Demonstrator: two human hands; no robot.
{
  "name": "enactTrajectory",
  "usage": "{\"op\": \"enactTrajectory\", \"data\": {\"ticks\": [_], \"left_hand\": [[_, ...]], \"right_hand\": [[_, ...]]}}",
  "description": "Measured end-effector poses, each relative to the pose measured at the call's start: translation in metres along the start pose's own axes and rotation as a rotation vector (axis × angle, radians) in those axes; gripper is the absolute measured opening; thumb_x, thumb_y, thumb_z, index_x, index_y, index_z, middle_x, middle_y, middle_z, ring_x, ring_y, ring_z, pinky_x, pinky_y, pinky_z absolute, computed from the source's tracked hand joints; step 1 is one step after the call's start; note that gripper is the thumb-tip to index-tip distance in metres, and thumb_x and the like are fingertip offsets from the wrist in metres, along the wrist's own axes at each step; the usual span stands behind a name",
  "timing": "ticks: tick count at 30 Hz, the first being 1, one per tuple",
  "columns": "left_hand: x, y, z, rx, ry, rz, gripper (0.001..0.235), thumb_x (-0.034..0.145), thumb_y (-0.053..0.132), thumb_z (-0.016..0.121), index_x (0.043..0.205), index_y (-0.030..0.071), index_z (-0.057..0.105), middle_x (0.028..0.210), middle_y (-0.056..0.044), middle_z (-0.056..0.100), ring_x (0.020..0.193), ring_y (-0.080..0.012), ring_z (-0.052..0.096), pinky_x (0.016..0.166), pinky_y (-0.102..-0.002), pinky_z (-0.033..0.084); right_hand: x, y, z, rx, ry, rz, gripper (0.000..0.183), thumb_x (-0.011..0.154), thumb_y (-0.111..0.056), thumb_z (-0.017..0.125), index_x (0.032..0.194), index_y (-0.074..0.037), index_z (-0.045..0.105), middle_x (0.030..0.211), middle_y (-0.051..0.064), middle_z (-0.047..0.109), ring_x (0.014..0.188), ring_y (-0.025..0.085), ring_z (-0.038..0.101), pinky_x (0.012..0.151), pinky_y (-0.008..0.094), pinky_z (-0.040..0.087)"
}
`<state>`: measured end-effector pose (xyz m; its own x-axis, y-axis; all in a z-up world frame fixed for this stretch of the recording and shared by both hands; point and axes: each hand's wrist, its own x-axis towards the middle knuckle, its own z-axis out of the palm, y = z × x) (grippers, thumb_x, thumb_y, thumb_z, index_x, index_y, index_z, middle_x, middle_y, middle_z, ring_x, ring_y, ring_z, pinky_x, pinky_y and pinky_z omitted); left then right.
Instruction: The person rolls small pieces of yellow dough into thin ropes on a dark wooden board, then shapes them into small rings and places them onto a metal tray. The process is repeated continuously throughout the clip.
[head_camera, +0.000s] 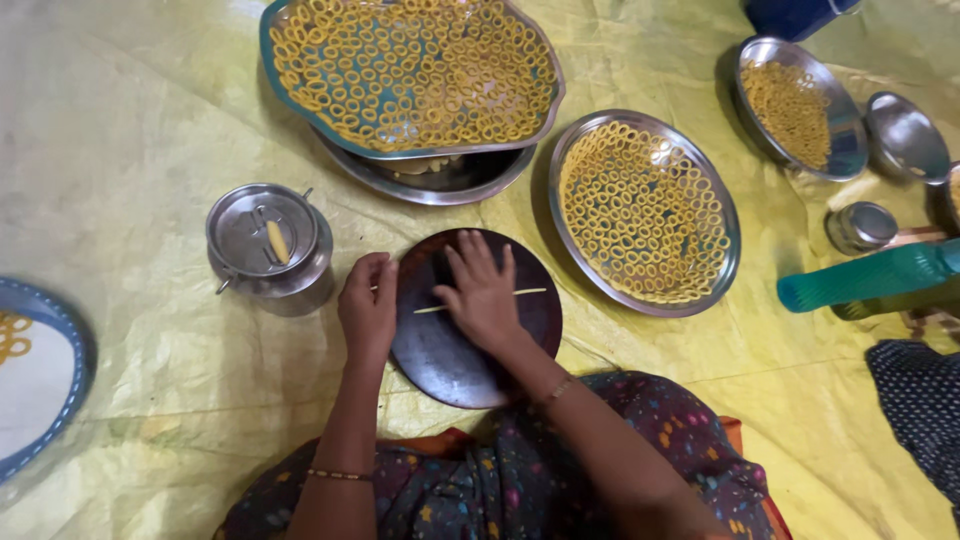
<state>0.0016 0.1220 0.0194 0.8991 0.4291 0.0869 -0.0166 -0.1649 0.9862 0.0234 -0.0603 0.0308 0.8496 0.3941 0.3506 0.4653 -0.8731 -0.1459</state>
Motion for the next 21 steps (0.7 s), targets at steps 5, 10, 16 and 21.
{"op": "enactTrajectory", "data": {"ticks": [5, 10, 16, 21], "left_hand": [[0.000, -0.006, 0.000, 0.215, -0.036, 0.148, 0.016, 0.085, 0.010, 0.081, 0.097, 0.008, 0.071, 0.095, -0.012, 0.072, 0.090, -0.0274, 0.069, 0.084, -0.039, 0.054], [-0.011, 0.003, 0.006, 0.394, -0.023, 0.329, 0.036, 0.074, 0.012, 0.083, 0.108, 0.008, 0.071, 0.109, -0.015, 0.068, 0.110, -0.0406, 0.055, 0.098, -0.050, 0.043], [-0.021, 0.007, 0.018, 0.455, -0.090, 0.443, 0.031, 0.078, 0.017, 0.084, 0.105, 0.007, 0.071, 0.113, -0.015, 0.067, 0.118, -0.0402, 0.053, 0.104, -0.051, 0.042], [-0.026, 0.013, 0.023, 0.466, -0.121, 0.417, 0.030, 0.079, 0.016, 0.081, 0.106, 0.006, 0.071, 0.111, -0.016, 0.067, 0.115, -0.0411, 0.055, 0.101, -0.051, 0.043]], "right_hand": [[-0.050, 0.070, -0.035, 0.031, 0.227, 0.005, 0.024, 0.080, -0.009, 0.077, 0.104, -0.008, 0.076, 0.136, 0.020, 0.063, 0.122, 0.040, 0.061, 0.102, 0.049, 0.048], [-0.081, 0.122, -0.034, 0.145, 0.094, 0.218, 0.031, 0.080, -0.009, 0.079, 0.110, -0.009, 0.076, 0.117, 0.017, 0.067, 0.108, 0.039, 0.063, 0.091, 0.045, 0.051], [-0.077, 0.136, -0.016, 0.306, 0.062, 0.302, 0.042, 0.076, -0.008, 0.082, 0.117, -0.006, 0.073, 0.108, 0.015, 0.067, 0.101, 0.035, 0.064, 0.086, 0.042, 0.052], [-0.065, 0.141, -0.023, 0.352, -0.004, 0.290, 0.032, 0.073, -0.008, 0.085, 0.104, -0.007, 0.077, 0.100, 0.013, 0.067, 0.093, 0.033, 0.066, 0.079, 0.041, 0.053]]}}
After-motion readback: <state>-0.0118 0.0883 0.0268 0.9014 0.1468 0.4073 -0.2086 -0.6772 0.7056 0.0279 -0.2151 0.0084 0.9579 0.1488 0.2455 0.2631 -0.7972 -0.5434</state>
